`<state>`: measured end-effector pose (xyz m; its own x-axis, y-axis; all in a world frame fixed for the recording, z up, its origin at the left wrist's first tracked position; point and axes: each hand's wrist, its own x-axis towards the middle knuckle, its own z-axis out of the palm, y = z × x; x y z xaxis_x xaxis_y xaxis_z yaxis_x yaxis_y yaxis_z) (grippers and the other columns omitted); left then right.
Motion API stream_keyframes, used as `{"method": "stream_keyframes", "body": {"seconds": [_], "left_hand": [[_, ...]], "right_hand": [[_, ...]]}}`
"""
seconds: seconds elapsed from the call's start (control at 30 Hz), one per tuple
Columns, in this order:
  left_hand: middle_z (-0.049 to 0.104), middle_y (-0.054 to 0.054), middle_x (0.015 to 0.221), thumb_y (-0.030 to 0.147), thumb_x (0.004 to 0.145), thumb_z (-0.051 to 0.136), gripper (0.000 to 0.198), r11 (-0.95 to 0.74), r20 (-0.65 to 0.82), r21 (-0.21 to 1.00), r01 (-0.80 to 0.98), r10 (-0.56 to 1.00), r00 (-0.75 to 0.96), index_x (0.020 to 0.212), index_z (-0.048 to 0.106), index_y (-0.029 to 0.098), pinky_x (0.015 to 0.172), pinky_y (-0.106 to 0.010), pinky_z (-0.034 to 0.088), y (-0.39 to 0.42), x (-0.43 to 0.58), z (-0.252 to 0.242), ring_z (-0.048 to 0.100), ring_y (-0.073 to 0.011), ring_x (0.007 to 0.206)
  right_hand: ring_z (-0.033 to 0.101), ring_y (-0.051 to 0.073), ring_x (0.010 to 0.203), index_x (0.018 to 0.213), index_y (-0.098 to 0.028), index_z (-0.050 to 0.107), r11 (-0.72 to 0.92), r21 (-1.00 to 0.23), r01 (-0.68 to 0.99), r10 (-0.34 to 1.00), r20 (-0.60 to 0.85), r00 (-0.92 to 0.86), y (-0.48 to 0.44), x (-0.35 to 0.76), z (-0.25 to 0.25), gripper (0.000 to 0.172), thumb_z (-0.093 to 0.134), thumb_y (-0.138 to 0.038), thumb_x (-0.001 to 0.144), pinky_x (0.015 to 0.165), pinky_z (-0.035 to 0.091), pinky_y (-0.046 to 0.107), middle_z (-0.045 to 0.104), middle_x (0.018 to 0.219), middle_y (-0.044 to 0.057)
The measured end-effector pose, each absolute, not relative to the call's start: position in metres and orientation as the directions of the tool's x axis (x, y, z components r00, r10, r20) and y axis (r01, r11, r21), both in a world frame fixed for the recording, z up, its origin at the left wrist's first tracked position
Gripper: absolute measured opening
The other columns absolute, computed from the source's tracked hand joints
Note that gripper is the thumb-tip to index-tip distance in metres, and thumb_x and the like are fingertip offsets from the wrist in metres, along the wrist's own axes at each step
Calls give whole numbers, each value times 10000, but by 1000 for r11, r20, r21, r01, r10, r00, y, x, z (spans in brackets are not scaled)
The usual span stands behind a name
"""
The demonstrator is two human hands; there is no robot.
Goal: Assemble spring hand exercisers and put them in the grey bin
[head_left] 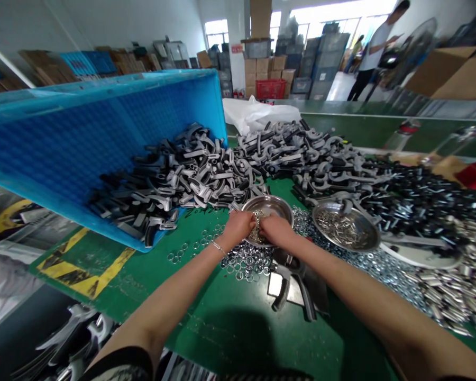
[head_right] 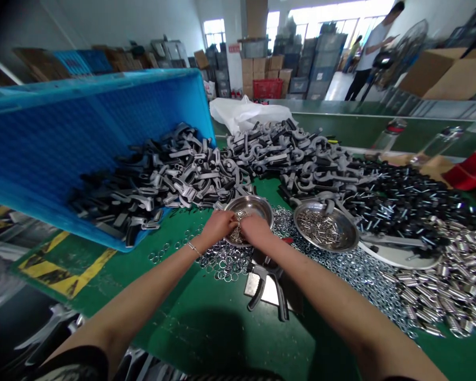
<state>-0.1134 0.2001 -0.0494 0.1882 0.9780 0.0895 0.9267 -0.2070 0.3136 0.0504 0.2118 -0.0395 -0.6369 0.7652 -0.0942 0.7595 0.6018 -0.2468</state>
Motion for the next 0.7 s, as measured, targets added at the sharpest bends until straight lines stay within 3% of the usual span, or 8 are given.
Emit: {"method": "stream_keyframes", "body": {"seconds": [0.17, 0.33, 0.5, 0.7], "left_hand": [[711, -98, 1032, 226, 1000, 487, 195, -227, 186, 401, 888, 969, 164, 1045, 655, 138, 946, -379, 442, 163, -97, -33, 636, -225, 997], [687, -44, 992, 296, 997, 525, 165, -470, 170, 469, 748, 879, 446, 1003, 656, 196, 940, -362, 439, 93, -53, -30, 605, -207, 989], [660, -88, 981, 264, 1002, 487, 202, -563, 173, 300, 770, 826, 536, 945, 655, 166, 930, -434, 412, 85, -25, -50, 578, -255, 988], [642, -99, 905, 198, 998, 450, 212, -598, 198, 120, 792, 796, 571, 929, 645, 150, 904, -443, 424, 88, -22, -53, 570, -266, 931]], "right_hand": [[650, 225, 1052, 1100, -145, 661, 552, -427, 717, 783, -30, -621, 217, 55, -40, 210, 645, -284, 943, 931, 524, 452, 681, 1141, 75], [674, 198, 944, 922, -143, 682, 439, -676, 592, 831, 54, -554, 219, 70, -25, 67, 642, -136, 869, 893, 506, 348, 728, 951, 61], [694, 175, 680, 914, -179, 646, 222, -876, 429, 921, 44, -387, 183, 119, -11, 230, 599, -404, 903, 661, 551, 297, 713, 797, 19], [685, 179, 653, 869, -188, 657, 64, -931, 358, 978, -13, -208, 107, 187, -39, 352, 560, -524, 913, 619, 556, 297, 716, 753, 29]]}}
